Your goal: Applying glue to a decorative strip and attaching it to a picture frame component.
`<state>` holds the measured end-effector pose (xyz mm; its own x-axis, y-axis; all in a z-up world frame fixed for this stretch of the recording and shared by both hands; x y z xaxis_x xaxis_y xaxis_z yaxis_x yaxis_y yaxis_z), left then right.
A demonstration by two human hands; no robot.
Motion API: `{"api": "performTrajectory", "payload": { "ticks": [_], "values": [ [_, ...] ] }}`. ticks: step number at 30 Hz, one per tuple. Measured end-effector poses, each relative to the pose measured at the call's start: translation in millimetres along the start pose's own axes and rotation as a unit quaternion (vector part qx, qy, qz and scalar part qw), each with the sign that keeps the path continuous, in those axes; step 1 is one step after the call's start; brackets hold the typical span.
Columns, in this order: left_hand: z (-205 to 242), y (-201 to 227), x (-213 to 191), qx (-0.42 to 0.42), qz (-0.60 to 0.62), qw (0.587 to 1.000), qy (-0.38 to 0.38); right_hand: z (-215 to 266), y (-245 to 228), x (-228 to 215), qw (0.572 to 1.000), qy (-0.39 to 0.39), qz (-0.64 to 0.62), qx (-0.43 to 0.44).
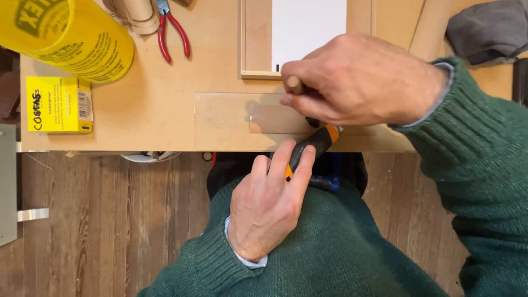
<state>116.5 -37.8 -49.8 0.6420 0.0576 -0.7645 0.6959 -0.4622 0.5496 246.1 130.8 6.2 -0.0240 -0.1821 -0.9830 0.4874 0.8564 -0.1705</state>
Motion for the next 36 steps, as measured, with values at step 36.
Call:
{"api": "performTrajectory", "payload": {
  "ticks": [36],
  "values": [
    [-2,17,0,-0.015,-0.045,0.999,-0.025,-37,-33,30,0.993,0.039,-0.056,-0.093]
  ]
}}
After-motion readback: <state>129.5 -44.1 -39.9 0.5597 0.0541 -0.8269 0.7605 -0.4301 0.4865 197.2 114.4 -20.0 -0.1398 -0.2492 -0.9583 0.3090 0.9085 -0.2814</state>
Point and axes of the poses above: each hand's wrist, its own z-axis away from the middle knuckle, its own x-axis out of the palm, y = z × x, the point moved 2 cm from there along -z, towards the middle knuckle, and after that the axes turned 15 degrees about z, right-handed, at the moved point
